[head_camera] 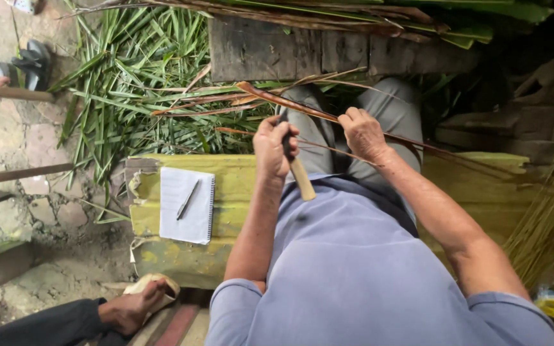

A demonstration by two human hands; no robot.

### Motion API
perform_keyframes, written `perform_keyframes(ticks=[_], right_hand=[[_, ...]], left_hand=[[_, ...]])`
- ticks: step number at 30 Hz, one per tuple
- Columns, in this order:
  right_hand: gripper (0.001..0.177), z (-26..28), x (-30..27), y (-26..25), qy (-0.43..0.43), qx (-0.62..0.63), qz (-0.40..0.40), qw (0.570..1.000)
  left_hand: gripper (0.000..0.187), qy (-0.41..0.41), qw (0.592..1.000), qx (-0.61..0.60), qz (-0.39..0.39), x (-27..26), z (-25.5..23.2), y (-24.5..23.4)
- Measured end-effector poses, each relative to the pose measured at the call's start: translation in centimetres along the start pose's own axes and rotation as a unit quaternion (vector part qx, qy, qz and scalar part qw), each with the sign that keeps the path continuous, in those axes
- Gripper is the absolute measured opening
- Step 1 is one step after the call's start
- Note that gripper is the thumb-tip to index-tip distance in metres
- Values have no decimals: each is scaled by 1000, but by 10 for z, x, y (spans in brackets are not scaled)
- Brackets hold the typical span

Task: Prepare plant fibers by stripping them from palm leaves using a knife.

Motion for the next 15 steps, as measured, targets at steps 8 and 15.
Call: perform_keyframes(ticks=[8, 15], right_hand=[[14, 16, 23, -73, 219, 415, 42, 882], [19, 25, 18, -76, 303, 486, 57, 818]], left_hand=[[24, 3, 994, 90, 68, -19, 16, 31], [35, 6, 989, 82, 120, -15, 32, 33]])
Point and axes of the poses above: each hand's wrist, its own x-axis towards the middle knuckle, its own y-axis out of the palm, z = x × y, the point moved 1 cm from there along x, towards the middle knuckle, and after that the axes turned 4 degrees about x, right-handed, at the moved point
